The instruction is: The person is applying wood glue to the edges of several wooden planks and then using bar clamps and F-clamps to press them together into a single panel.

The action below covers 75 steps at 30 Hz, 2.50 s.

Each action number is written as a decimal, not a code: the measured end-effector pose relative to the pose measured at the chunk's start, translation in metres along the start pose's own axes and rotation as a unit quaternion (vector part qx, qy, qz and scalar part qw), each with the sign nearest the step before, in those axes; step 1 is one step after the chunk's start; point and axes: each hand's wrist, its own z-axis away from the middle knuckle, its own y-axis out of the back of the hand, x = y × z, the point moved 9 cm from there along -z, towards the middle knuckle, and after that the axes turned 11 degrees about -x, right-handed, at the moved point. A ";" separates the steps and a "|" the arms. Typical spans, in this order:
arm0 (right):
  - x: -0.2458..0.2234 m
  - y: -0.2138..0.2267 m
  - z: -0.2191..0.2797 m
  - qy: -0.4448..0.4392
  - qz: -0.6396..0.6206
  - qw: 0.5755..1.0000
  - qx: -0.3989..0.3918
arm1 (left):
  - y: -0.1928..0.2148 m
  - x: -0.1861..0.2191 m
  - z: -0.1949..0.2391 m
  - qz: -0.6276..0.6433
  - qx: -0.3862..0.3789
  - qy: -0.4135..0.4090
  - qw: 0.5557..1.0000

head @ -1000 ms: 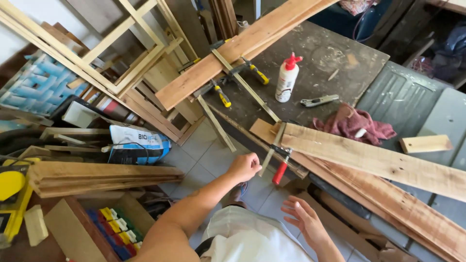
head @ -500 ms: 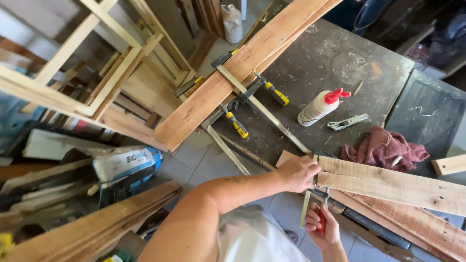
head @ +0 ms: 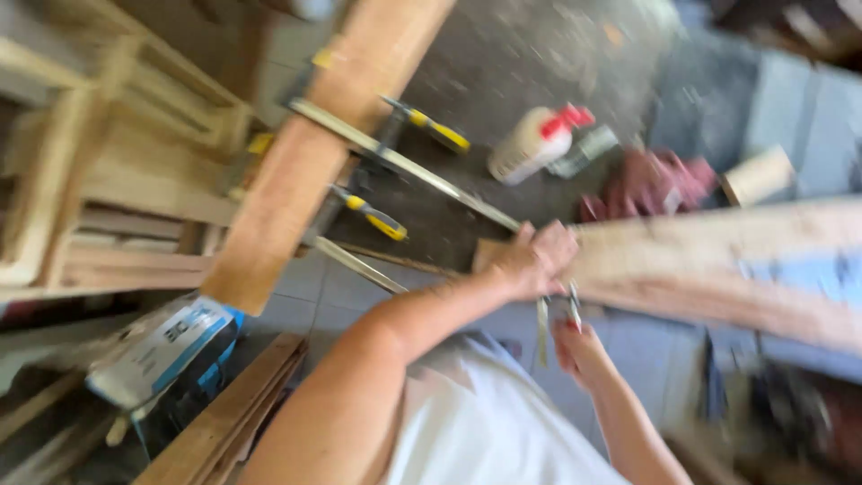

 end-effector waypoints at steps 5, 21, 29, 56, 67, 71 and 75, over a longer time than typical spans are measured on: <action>-0.005 -0.004 0.020 -0.064 0.042 0.989 0.124 | -0.005 -0.001 0.000 0.030 -0.068 -0.023 0.997; -0.035 -0.033 0.043 -0.066 -0.132 0.988 0.039 | -0.001 -0.009 0.006 0.024 -0.072 0.010 0.997; -0.067 -0.066 0.058 -0.049 -0.314 0.944 -0.085 | -0.005 -0.015 0.002 0.037 -0.094 0.012 0.995; -0.056 -0.082 0.060 -0.034 -0.450 0.880 -0.149 | 0.002 -0.016 0.006 0.023 -0.111 0.018 0.993; 0.008 -0.020 0.003 -0.085 -0.083 0.986 0.120 | 0.001 -0.020 0.003 0.025 -0.098 0.018 0.995; -0.012 -0.018 0.030 -0.192 0.223 0.925 0.240 | -0.005 -0.019 0.007 0.021 -0.083 0.018 0.996; -0.030 -0.020 0.039 -0.215 0.294 0.894 0.262 | -0.003 -0.020 0.001 0.011 -0.054 0.006 0.998</action>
